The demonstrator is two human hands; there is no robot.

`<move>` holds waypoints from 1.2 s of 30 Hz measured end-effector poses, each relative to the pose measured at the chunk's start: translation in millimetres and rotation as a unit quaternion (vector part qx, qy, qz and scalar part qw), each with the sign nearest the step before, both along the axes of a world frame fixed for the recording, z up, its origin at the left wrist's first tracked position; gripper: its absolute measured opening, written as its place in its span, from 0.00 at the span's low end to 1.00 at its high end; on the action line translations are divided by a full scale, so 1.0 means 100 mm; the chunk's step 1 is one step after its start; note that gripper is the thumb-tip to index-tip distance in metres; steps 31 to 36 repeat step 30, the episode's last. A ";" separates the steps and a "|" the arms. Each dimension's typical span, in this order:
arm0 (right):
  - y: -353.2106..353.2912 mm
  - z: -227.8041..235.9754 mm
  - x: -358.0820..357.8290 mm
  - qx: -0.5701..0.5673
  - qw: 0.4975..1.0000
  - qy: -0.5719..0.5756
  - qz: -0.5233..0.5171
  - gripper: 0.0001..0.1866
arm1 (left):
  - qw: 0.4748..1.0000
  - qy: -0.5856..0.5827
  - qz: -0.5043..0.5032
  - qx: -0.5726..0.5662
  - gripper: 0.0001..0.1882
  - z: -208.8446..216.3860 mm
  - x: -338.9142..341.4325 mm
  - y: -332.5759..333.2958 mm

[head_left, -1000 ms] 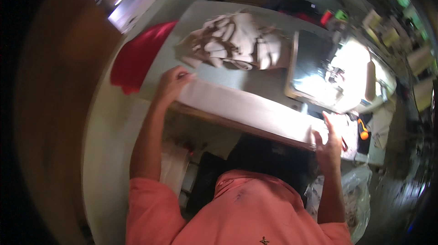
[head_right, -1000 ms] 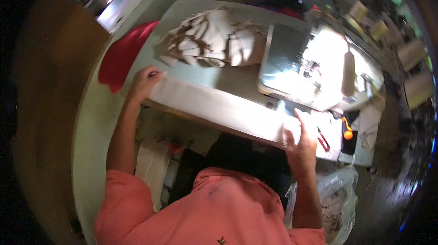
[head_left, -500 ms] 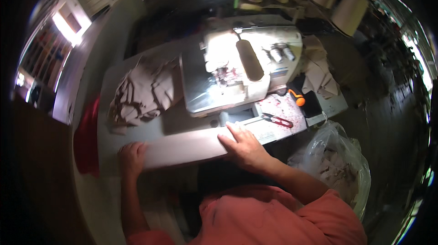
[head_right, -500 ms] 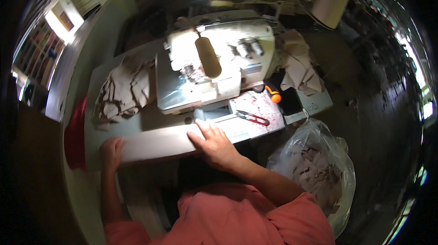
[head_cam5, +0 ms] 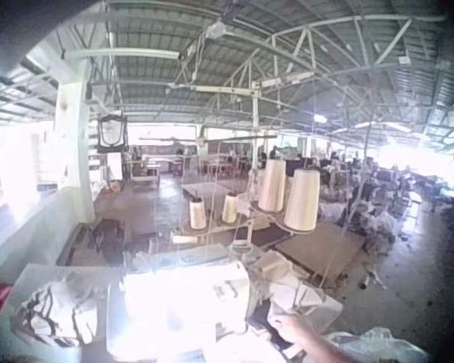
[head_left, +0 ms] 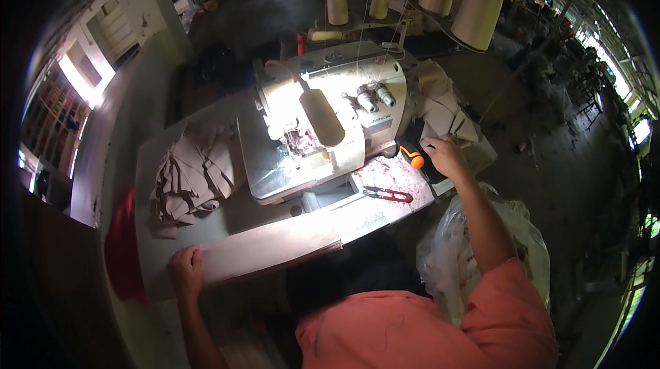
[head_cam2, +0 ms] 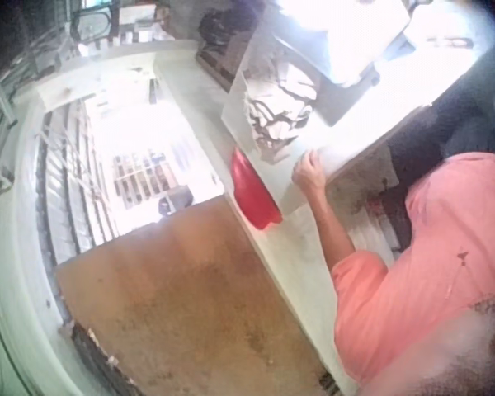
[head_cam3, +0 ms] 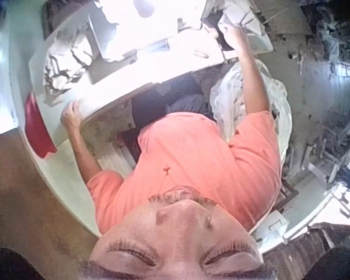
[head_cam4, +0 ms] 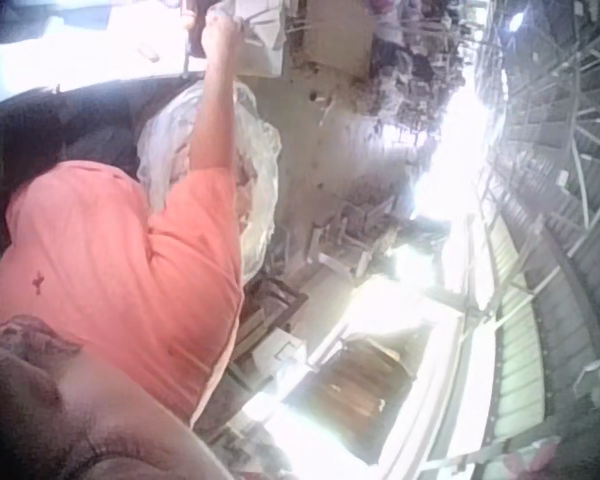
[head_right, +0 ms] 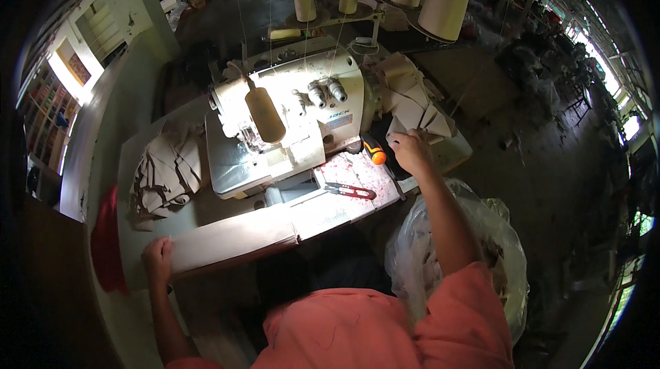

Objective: The person repeatedly folds rectangular pieces of light-colored fabric by hand and places them into a neat stack on the table. The person then gathers the completed stack and moves it to a nearby surface.

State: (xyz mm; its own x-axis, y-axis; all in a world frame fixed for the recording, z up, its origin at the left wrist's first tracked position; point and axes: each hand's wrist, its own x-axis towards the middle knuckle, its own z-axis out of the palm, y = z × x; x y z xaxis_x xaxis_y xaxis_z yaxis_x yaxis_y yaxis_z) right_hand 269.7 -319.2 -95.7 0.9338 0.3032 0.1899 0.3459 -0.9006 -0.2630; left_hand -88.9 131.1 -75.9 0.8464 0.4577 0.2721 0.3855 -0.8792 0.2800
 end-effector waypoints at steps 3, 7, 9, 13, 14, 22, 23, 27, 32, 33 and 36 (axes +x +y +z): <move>-0.04 -0.16 0.37 -0.038 0.999 0.036 -0.005 0.14 | 1.000 0.001 -0.006 0.001 0.10 -0.03 0.00 0.03; -0.24 -0.19 0.67 -0.097 0.991 0.033 -0.082 0.15 | 1.000 -0.007 -0.006 0.004 0.10 0.00 0.05 -0.01; -0.21 -0.12 0.71 -0.135 0.984 0.054 -0.102 0.14 | 1.000 -0.012 -0.006 0.001 0.10 0.00 0.04 -0.03; -0.20 0.04 0.71 -0.153 0.967 0.146 -0.144 0.20 | 1.000 -0.016 -0.010 -0.006 0.09 -0.02 0.02 0.00; -0.07 0.11 0.61 -0.154 0.972 0.129 -0.123 0.22 | 1.000 -0.018 -0.007 -0.001 0.09 -0.01 0.00 -0.01; 0.29 0.09 0.16 -0.106 0.982 0.116 -0.107 0.36 | 0.999 -0.032 -0.018 0.010 0.09 -0.02 0.01 -0.02; 0.28 0.06 0.17 -0.104 0.983 0.106 -0.106 0.36 | 0.999 -0.037 -0.016 0.009 0.09 -0.02 0.01 -0.02; 0.22 0.07 0.12 -0.081 0.988 0.094 -0.088 0.35 | 0.999 -0.031 -0.006 -0.006 0.10 -0.02 0.01 -0.01; 0.21 0.14 0.05 -0.096 0.986 0.109 -0.084 0.37 | 0.999 -0.042 0.003 -0.010 0.10 -0.03 -0.01 -0.01; 0.21 0.14 0.05 -0.096 0.986 0.109 -0.084 0.37 | 0.999 -0.042 0.003 -0.010 0.10 -0.03 -0.01 -0.01; 0.21 0.14 0.05 -0.096 0.986 0.109 -0.084 0.37 | 0.999 -0.042 0.003 -0.010 0.10 -0.03 -0.01 -0.01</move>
